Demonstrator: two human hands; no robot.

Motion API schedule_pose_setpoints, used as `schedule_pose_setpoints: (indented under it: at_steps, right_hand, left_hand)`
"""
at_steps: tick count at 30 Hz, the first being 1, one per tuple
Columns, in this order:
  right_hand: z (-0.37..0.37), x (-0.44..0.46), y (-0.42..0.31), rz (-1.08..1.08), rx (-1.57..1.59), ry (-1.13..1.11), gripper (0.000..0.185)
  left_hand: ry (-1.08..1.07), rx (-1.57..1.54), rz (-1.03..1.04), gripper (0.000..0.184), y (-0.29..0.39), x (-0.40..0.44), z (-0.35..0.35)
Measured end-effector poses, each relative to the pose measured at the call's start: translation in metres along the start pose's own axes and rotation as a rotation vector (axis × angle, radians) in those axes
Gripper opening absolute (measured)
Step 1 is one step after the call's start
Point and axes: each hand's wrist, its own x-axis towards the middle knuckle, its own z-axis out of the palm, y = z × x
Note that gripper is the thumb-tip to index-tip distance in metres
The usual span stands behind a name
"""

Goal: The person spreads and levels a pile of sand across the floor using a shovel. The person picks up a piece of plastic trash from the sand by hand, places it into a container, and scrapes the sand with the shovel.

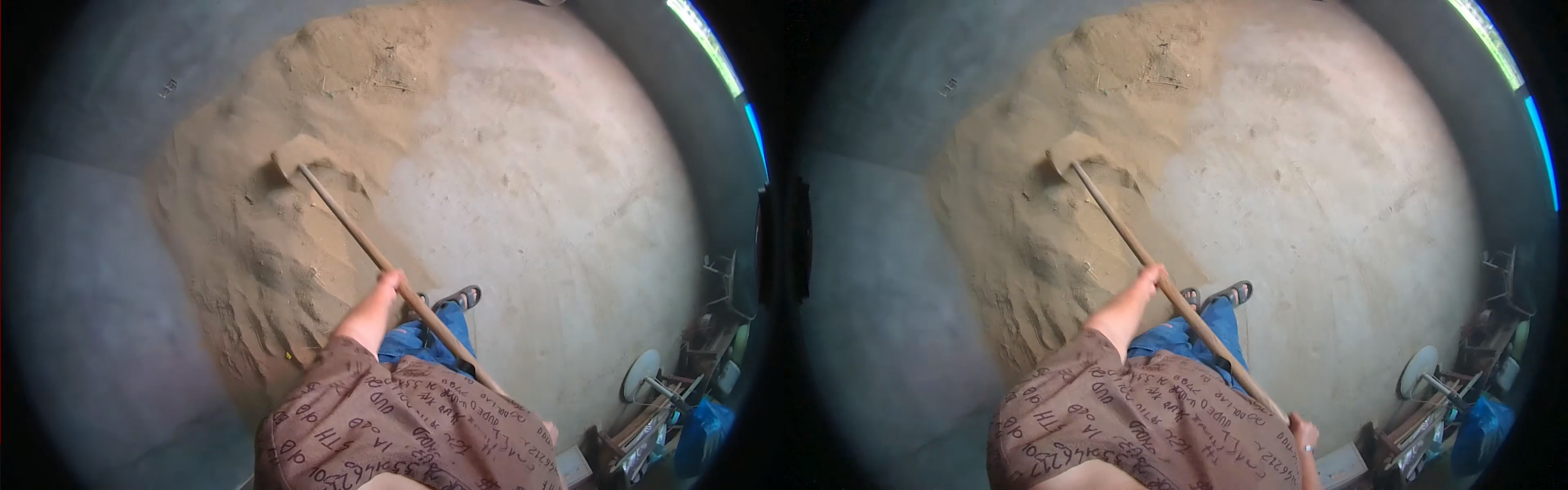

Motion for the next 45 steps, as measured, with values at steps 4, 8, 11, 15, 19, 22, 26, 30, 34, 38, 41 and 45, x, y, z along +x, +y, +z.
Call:
schedule_pose_setpoints:
  at_steps: [4,8,11,15,19,22,26,30,34,38,41,45]
  right_hand:
    - [-0.114,0.056,-0.066,-0.288,0.116,0.059,0.007]
    - [-0.16,0.062,-0.032,-0.307,0.06,0.256,0.014]
    - [-0.167,0.06,0.038,-0.136,-0.08,0.303,0.016]
    - [-0.204,0.027,0.104,-0.036,-0.277,0.329,0.017]
    - [-0.251,-0.014,0.138,0.021,-0.376,0.322,0.013]
    - [-0.315,-0.045,0.11,0.222,-0.473,0.147,0.009]
    - [-0.328,-0.053,0.097,0.184,-0.508,0.183,0.012]
    - [-0.269,-0.021,0.065,0.196,-0.433,0.272,0.009]
    - [-0.183,0.025,0.021,0.05,-0.355,0.404,0.012]
    - [-0.166,0.019,-0.018,0.102,-0.387,0.374,0.011]
    - [-0.156,0.046,-0.046,0.019,-0.318,0.438,0.012]
    - [-0.14,0.117,-0.146,-0.025,-0.184,0.422,0.009]
  left_hand:
    - [0.363,-0.248,0.196,0.022,0.126,-0.031,-0.012]
    - [0.05,-0.252,0.033,0.019,0.098,-0.03,0.033]
    - [-0.153,-0.28,-0.17,0.012,0.049,-0.072,0.106]
    - [-0.413,-0.305,-0.317,0.011,-0.029,-0.093,0.195]
    - [-0.516,-0.196,-0.415,0.017,-0.036,-0.172,0.242]
    - [-0.67,-0.135,-0.467,0.016,-0.027,-0.215,0.261]
    - [-0.768,-0.117,-0.495,0.016,-0.017,-0.218,0.26]
    - [-0.674,-0.151,-0.458,0.019,-0.01,-0.149,0.228]
    - [-0.55,-0.041,-0.388,0.016,0.025,-0.05,0.158]
    - [-0.564,-0.044,-0.417,0.016,0.079,-0.084,0.114]
    - [-0.405,-0.03,-0.397,0.017,0.087,-0.026,0.099]
    - [-0.225,-0.09,-0.184,0.014,0.177,0.054,0.026]
